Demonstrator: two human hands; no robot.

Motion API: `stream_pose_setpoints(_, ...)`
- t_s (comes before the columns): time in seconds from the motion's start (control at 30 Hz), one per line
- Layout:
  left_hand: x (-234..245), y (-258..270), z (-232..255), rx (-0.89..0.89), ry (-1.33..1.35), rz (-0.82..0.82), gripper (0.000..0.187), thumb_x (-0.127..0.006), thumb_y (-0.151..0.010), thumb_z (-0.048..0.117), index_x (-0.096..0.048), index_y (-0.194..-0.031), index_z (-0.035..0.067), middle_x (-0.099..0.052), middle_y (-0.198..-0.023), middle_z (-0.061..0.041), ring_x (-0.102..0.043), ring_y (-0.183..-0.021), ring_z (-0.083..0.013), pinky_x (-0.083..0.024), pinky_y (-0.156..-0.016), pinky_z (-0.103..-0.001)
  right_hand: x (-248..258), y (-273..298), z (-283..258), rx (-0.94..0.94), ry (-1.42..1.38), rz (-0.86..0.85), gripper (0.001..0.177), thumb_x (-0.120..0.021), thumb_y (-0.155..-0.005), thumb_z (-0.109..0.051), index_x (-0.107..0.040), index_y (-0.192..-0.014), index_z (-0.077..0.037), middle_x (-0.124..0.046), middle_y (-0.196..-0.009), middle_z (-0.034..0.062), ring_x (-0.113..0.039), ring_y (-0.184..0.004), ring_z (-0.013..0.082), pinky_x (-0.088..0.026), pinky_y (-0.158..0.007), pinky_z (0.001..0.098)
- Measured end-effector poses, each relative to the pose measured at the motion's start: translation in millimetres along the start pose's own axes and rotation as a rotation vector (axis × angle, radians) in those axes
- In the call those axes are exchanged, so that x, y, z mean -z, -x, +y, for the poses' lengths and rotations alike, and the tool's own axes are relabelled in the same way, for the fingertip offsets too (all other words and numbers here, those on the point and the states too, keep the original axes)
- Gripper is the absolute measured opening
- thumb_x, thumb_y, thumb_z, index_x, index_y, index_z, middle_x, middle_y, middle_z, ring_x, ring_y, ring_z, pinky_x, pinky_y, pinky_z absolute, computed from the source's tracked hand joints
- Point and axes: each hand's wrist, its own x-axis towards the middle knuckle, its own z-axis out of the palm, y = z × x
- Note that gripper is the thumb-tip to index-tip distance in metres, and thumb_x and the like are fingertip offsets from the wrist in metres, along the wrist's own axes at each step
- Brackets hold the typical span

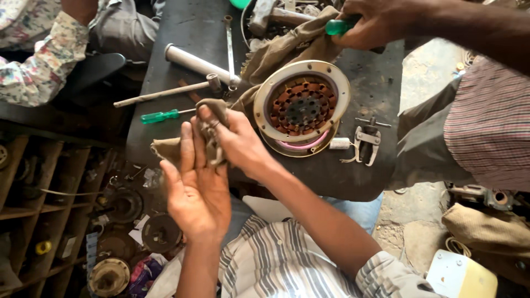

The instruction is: The person disassembles a ceiling fan motor by hand and using a hammer, wiping parts with a cloth and handling the rotor and stator components separately.

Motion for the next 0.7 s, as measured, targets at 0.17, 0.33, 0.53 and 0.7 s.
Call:
stream_pose_setpoints(0.17,16.5,7.4,6.7,-0.065,-0.006,-0.099,0.078,-0.030,-0.112,0.055,-0.028,-0.162,-0.005,-0.033,-0.170,-0.019,-0.031,-0.160,-0.0288,-0.020,-0.129,-0.047,18.2,3.5,-35.7,-0.022,-0.268,-0.151,0.042,-0.051,-0.107,-0.040,-0.067,-0.124,-0.004,-0.075,-0.111,-0.0007,-0.069,-0.105,0.0101,-0.055,-0.094,0.0254)
stream_pose_setpoints(0.33,23.8,9.0,-17.1,-0.002,-0.063,0.123,0.077,-0.034,-0.108,0.053,-0.023,-0.164,0.001,-0.033,-0.168,-0.013,-0.033,-0.155,-0.0245,-0.021,-0.127,-0.044,-13.9,10.3,-43.3,0.494,0.235,-0.160,0.034,-0.058,-0.111,-0.029,-0.061,-0.128,0.000,-0.063,-0.114,0.0080,-0.062,-0.104,0.0166,-0.051,-0.094,0.0346)
stream_pose_setpoints(0.53,57.6,7.0,-5.0,-0.007,-0.567,-0.045,0.070,-0.038,-0.110,0.044,-0.031,-0.160,-0.004,-0.040,-0.166,-0.013,-0.037,-0.154,-0.0256,-0.029,-0.127,-0.043,-12.8,-9.1,-28.3,-0.007,0.088,-0.039,0.038,-0.059,-0.106,-0.035,-0.072,-0.114,0.001,-0.067,-0.085,0.0014,-0.060,-0.085,0.0124,-0.052,-0.076,0.0318)
stream_pose_setpoints(0.7,69.6,12.2,-10.4,-0.153,-0.551,0.216,0.056,-0.049,-0.115,0.032,-0.053,-0.144,-0.015,-0.059,-0.146,-0.028,-0.060,-0.134,-0.0373,-0.046,-0.124,-0.051,-19.0,1.7,-36.0,0.041,-0.220,-0.125,0.045,-0.054,-0.106,-0.045,-0.067,-0.116,-0.003,-0.067,-0.099,-0.0031,-0.061,-0.095,0.0080,-0.051,-0.084,0.0270)
